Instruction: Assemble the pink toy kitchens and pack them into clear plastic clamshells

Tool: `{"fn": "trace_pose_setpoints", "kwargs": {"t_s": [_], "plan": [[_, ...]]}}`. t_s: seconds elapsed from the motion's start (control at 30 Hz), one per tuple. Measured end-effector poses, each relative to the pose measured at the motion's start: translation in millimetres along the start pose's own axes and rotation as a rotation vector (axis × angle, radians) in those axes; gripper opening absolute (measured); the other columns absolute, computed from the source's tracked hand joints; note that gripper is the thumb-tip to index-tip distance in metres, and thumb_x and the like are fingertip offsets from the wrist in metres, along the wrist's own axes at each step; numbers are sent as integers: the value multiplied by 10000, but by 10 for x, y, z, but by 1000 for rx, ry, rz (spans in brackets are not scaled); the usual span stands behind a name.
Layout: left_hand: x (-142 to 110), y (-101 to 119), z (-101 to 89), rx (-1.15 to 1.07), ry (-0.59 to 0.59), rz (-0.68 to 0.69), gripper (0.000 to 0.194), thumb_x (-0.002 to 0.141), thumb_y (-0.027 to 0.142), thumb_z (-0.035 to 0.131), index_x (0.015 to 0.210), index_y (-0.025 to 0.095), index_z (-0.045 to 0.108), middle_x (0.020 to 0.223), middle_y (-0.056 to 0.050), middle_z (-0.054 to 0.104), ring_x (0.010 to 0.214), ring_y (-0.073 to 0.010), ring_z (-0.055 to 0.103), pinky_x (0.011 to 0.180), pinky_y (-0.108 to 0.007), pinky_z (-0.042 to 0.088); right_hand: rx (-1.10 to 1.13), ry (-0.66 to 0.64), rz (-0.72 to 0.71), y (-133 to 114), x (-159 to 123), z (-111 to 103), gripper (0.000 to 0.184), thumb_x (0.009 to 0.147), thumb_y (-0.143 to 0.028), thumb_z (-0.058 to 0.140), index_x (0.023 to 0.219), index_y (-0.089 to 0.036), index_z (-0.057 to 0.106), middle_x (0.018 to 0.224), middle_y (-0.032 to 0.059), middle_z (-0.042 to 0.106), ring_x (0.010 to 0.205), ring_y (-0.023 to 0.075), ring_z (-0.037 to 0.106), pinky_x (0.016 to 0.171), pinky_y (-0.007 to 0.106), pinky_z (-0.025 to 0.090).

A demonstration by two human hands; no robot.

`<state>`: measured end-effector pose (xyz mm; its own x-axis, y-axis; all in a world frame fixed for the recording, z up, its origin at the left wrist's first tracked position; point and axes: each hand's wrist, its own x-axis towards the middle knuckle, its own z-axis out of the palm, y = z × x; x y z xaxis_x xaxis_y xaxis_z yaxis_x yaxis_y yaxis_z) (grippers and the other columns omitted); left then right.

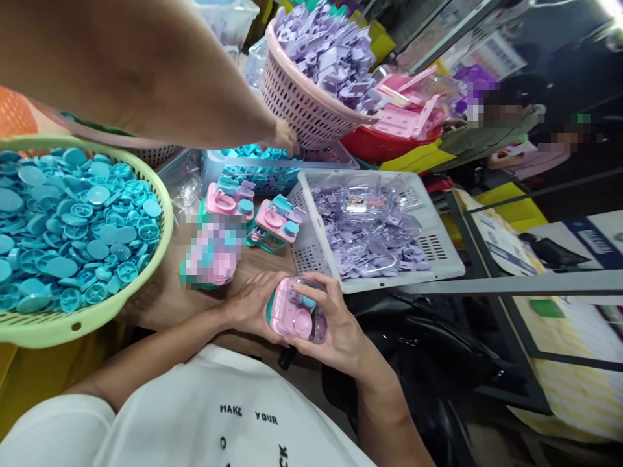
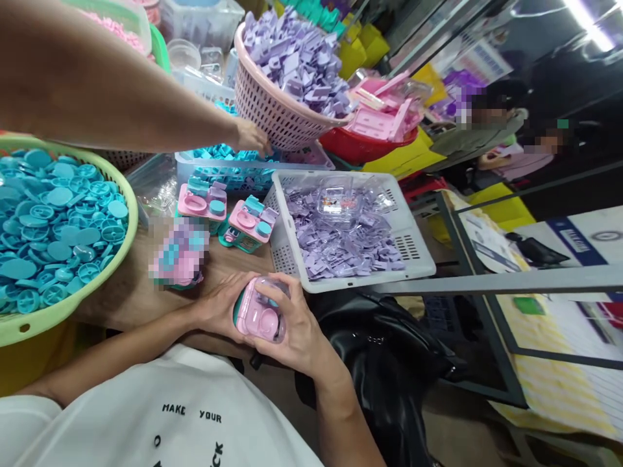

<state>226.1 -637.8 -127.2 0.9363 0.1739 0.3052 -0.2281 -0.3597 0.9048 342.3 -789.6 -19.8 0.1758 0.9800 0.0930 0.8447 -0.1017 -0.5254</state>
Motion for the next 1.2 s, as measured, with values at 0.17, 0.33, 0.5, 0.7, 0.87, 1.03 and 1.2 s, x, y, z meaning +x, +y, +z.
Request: {"fn": "trace_pose_setpoints", "kwargs": {"t_s": [0.17, 0.33, 0.5, 0.7, 0.87, 1.03, 1.2], "plan": [[-9, -29, -37, 5, -21, -8, 1161, 496, 491, 899, 1459, 189, 324, 1417, -191, 479, 1344, -398, 452, 1162, -556, 338, 55, 190, 1, 267, -203, 315, 841, 721, -469, 820, 1430, -342, 385, 1485, 128, 304, 1366, 353, 444, 1077, 562, 474], [47, -39, -71, 43, 5, 11, 1203, 532, 557, 899, 1496, 176, 288, 1470, -206, 428, 1383, -386, 418, 1176, -564, 330, -32, 119, -55, 288, -138, 7, 882, 716, -638, 784, 1462, -305, 453, 1497, 133, 404, 1363, 351, 468, 1104, 539, 453], [224, -38, 68, 142, 159, -80, 1230, 625, 544, 854, 1567, 186, 148, 1567, -214, 308, 1467, -440, 274, 1213, -612, 234, -268, 259, 129, 384, 471, -706, 347, 947, -367, 562, 1257, -248, 660, 1241, 104, 656, 1184, 287, 597, 1062, 488, 467], [111, 307, 7, 297, 258, -25, 892, 837, 373, 661, 1550, 124, 187, 1564, -247, 283, 1499, -376, 243, 1211, -598, 252, -471, 24, 602, 572, 911, -864, 101, 837, -182, 604, 795, -163, 694, 905, 148, 726, 995, 324, 664, 925, 491, 486], [167, 790, -199, -117, 424, 15, 716, 860, 448, 682, 1462, 205, 379, 1466, -176, 450, 1298, -284, 520, 1054, -443, 479, 496, 520, 183, 196, 625, -617, 251, 918, -464, 545, 811, -238, 532, 768, 32, 623, 818, 219, 662, 870, 426, 533], [323, 988, -515, -716, 643, -155, 767, 727, 561, 810, 1331, 198, 505, 1017, -34, 637, 862, -153, 664, 813, -293, 529, 770, 348, 92, -207, 506, -205, 449, 860, -655, 604, 1092, -277, 532, 1016, 60, 628, 1016, 266, 669, 893, 492, 577], [148, 1146, -800, -633, 551, -253, 666, 593, 461, 919, 1097, 123, 642, 703, 55, 539, 620, -64, 523, 647, -207, 471, 167, 252, -300, -353, 606, -203, 1080, 645, -570, 869, 1524, -339, 285, 1577, 108, 289, 1483, 395, 270, 1167, 592, 376]]}}
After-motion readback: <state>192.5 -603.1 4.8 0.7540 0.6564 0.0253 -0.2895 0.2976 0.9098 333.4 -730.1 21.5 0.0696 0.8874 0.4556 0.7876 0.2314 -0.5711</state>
